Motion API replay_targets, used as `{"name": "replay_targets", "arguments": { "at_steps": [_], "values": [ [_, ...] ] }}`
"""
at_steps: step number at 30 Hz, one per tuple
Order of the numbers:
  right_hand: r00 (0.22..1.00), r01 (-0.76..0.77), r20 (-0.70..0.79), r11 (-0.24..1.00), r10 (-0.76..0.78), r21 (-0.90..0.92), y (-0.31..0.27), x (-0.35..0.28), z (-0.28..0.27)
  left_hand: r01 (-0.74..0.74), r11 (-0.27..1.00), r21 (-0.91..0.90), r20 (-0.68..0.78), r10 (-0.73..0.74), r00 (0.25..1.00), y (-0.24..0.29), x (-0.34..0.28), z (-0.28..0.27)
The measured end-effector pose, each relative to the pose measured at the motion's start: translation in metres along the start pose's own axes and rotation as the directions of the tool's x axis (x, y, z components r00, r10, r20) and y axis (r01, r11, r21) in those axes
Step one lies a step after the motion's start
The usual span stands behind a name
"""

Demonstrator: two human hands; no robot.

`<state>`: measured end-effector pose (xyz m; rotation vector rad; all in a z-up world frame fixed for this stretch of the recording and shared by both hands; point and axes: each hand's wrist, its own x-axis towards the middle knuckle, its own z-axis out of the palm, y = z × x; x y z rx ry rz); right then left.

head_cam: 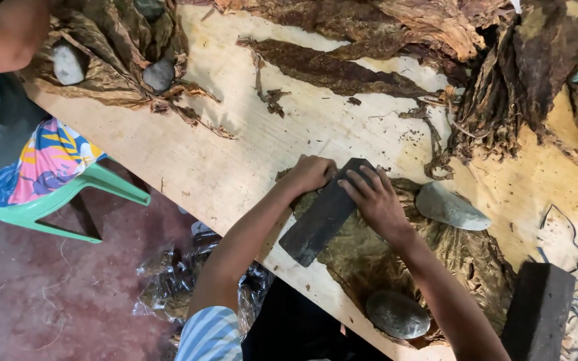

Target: Smoothing and flattening dried tobacco leaves on a wooden table using hands and stones as weights

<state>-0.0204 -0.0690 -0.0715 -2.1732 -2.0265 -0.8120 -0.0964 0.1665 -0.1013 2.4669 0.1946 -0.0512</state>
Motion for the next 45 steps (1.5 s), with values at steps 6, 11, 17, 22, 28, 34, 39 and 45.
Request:
{"name": "replay_targets", "arguments": {
  "at_steps": [6,11,17,22,28,34,39,45],
  "values": [
    [1.0,0.005,0.005,1.0,-0.005,-0.008,0.0,0.003,-0.003,-0.105,0.969,-0.222,-0.115,0.081,0.99,0.023,-0.014,-0.01],
    [0.999,0.005,0.041,1.0,-0.007,0.029,0.0,0.012,-0.013,-0.054,0.975,-0.216,-0.137,0.024,0.99,0.006,-0.001,0.003],
    [0.988,0.024,0.152,1.0,-0.021,-0.018,0.003,0.03,-0.009,0.016,0.999,0.038,-0.154,-0.01,0.988,-0.003,0.013,0.011],
    [0.932,0.04,0.361,0.998,-0.02,-0.049,0.005,0.045,-0.014,0.003,0.993,0.114,-0.172,0.017,0.985,-0.016,0.027,0.022],
    [0.974,-0.105,0.212,0.99,0.083,0.096,0.001,0.017,-0.049,0.026,0.998,0.059,-0.153,-0.016,0.988,-0.033,-0.004,0.003],
    [0.959,-0.231,0.229,0.932,0.169,0.281,-0.009,-0.043,-0.116,0.097,0.995,-0.003,-0.059,-0.097,0.993,-0.028,-0.056,-0.026],
    [0.961,-0.243,-0.009,0.861,0.276,0.448,-0.016,-0.107,-0.167,0.174,0.969,-0.174,-0.278,-0.218,0.936,-0.056,-0.036,-0.008],
    [0.811,-0.527,-0.016,0.743,0.584,0.412,-0.055,-0.175,-0.214,-0.222,0.973,-0.069,-0.575,0.143,0.806,-0.012,-0.048,-0.037]
  ]
}}
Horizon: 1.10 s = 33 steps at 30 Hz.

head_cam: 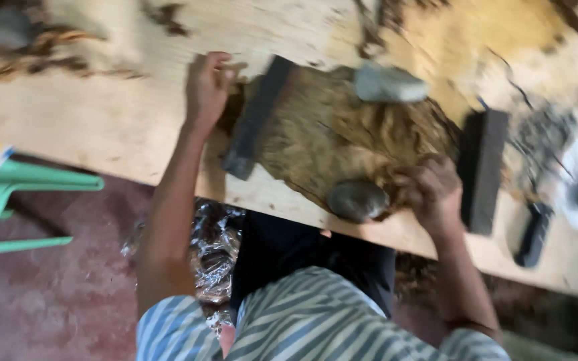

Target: Smoothing and flattening dried tobacco leaves on a wooden table using hands and stones as weights

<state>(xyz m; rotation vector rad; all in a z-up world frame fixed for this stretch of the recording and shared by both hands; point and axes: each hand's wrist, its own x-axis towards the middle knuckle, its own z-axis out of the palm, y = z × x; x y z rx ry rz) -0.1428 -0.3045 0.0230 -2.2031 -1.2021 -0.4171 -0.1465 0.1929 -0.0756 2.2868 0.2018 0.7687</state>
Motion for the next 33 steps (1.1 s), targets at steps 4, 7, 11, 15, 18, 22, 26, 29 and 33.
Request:
{"name": "replay_targets", "arguments": {
  "at_steps": [4,7,11,15,18,22,26,29,33],
  "values": [
    [0.987,-0.147,-0.051,0.985,0.151,0.088,-0.016,-0.051,0.024,-0.199,0.968,0.151,0.102,0.185,0.978,0.093,-0.012,0.014],
    [0.973,-0.116,-0.186,0.985,0.138,0.125,-0.023,-0.082,0.058,-0.403,0.908,0.113,0.16,0.384,0.91,0.143,-0.022,0.045],
    [0.954,-0.174,-0.235,0.982,0.186,0.071,-0.04,-0.114,0.085,-0.275,0.953,0.127,0.517,0.173,0.838,0.143,-0.047,0.121],
    [0.938,-0.287,-0.181,0.955,0.296,0.072,-0.037,-0.14,0.103,-0.117,0.93,0.347,0.757,-0.204,0.621,0.124,-0.044,0.157],
    [0.918,-0.321,-0.211,0.942,0.336,0.101,-0.024,-0.147,0.118,-0.124,0.901,0.416,0.805,-0.301,0.512,0.149,-0.027,0.14],
    [0.886,-0.387,-0.237,0.918,0.397,0.092,-0.024,-0.15,0.129,-0.132,0.879,0.458,0.807,-0.349,0.476,0.161,-0.007,0.132],
    [0.873,-0.388,-0.277,0.916,0.402,0.105,-0.023,-0.15,0.13,-0.064,0.957,0.281,0.745,-0.176,0.643,0.152,0.022,0.121],
    [0.866,-0.403,-0.289,0.912,0.408,0.077,-0.019,-0.152,0.135,-0.076,0.981,0.179,0.593,-0.046,0.804,0.138,0.061,0.109],
    [0.846,-0.445,-0.291,0.892,0.447,0.078,-0.021,-0.154,0.134,0.092,0.963,0.255,0.473,-0.207,0.856,0.083,0.112,0.101]
  ]
}}
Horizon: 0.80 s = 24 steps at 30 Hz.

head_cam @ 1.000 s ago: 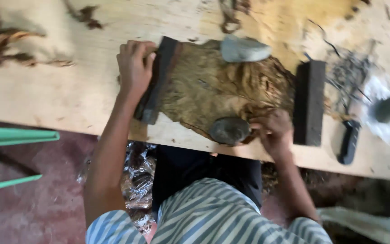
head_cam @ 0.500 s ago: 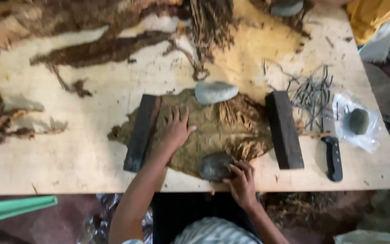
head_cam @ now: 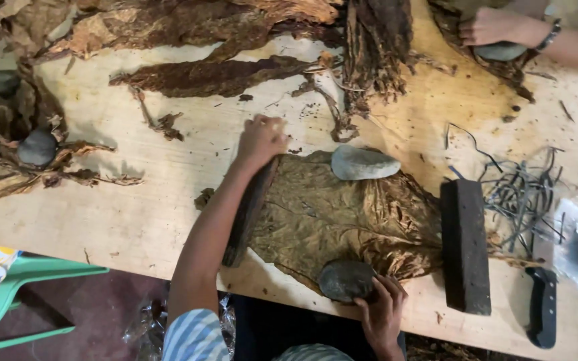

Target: Smoothing and flattening dried tobacco leaves on a wooden table using hands and stones as weights

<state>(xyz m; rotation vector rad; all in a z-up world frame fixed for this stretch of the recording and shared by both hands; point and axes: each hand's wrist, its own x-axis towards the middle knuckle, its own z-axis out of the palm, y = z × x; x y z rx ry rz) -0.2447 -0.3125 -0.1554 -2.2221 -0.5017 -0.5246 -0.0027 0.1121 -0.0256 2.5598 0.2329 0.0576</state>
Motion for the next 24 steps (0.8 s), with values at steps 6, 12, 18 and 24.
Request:
{"name": "replay_targets", "arguments": {
  "at_steps": [6,12,18,24],
  "values": [
    [0.996,-0.069,0.047,0.998,0.069,-0.016,0.008,-0.008,0.002,0.295,0.944,0.147,-0.2,-0.264,0.944,-0.098,0.072,0.0],
    [0.99,-0.137,0.023,0.99,0.138,-0.038,0.007,-0.013,0.007,0.379,0.834,0.401,-0.13,-0.358,0.925,-0.108,0.11,-0.011],
    [0.994,-0.108,0.027,0.994,0.108,-0.01,0.005,-0.009,0.008,0.333,0.819,0.467,-0.158,-0.293,0.943,-0.112,0.107,-0.014],
    [0.98,-0.173,0.094,0.985,0.173,-0.009,0.014,-0.021,0.009,0.274,0.771,0.575,-0.377,-0.048,0.925,-0.152,0.1,-0.025]
  ]
}}
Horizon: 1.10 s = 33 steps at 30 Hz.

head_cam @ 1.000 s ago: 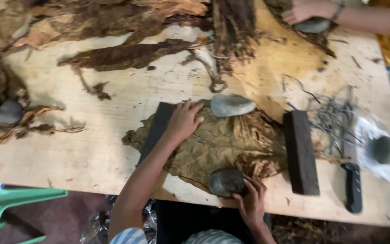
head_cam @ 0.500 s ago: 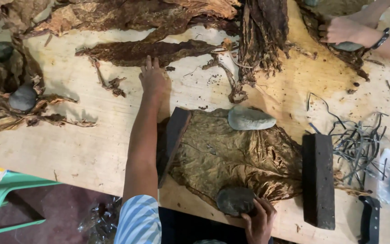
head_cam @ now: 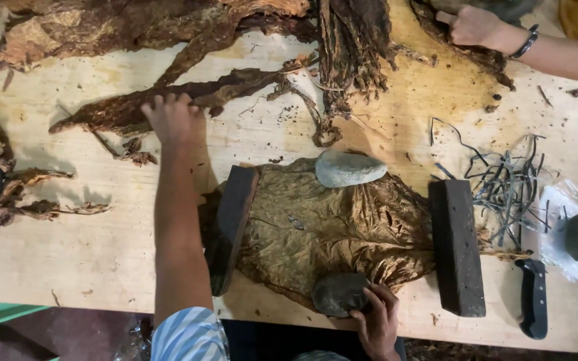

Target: Smoothing and flattening dried tobacco leaves on a wooden table using hands and stones as weights

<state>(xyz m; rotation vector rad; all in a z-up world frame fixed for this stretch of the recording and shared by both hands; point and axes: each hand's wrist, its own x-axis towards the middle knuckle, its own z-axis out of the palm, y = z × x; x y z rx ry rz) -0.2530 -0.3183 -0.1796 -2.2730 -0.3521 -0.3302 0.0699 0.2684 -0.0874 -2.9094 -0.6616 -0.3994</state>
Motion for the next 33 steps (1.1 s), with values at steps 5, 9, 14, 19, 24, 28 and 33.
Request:
{"name": "replay_targets", "arguments": {
  "at_steps": [5,9,14,19,24,28,33],
  "values": [
    [1.0,0.03,0.007,0.999,-0.03,0.014,0.0,0.002,0.0,0.078,0.97,-0.23,-0.341,-0.156,0.927,-0.036,0.02,-0.025],
    [0.998,0.061,-0.004,0.998,-0.061,0.019,-0.014,0.011,-0.004,0.004,0.859,-0.513,-0.586,-0.354,0.729,-0.051,0.043,-0.053],
    [0.99,0.134,-0.047,0.99,-0.131,0.053,-0.023,0.017,-0.007,-0.344,0.693,-0.633,-0.648,-0.232,0.726,0.001,-0.004,-0.156],
    [0.988,0.144,-0.067,0.985,-0.138,0.093,-0.029,0.023,-0.012,-0.417,0.432,-0.799,-0.526,-0.169,0.833,0.071,-0.051,-0.21],
    [0.986,0.118,-0.139,0.974,-0.092,0.195,-0.043,0.027,-0.026,-0.297,0.337,-0.893,-0.314,0.005,0.949,0.146,-0.134,-0.23],
    [0.969,0.202,-0.178,0.967,-0.173,0.156,-0.057,0.029,-0.038,-0.584,0.332,-0.741,-0.554,0.189,0.811,0.185,-0.203,-0.197],
    [0.884,0.447,-0.211,0.886,-0.417,0.122,-0.075,0.051,-0.052,-0.488,0.674,-0.554,-0.408,0.29,0.866,0.209,-0.277,-0.121]
  ]
}}
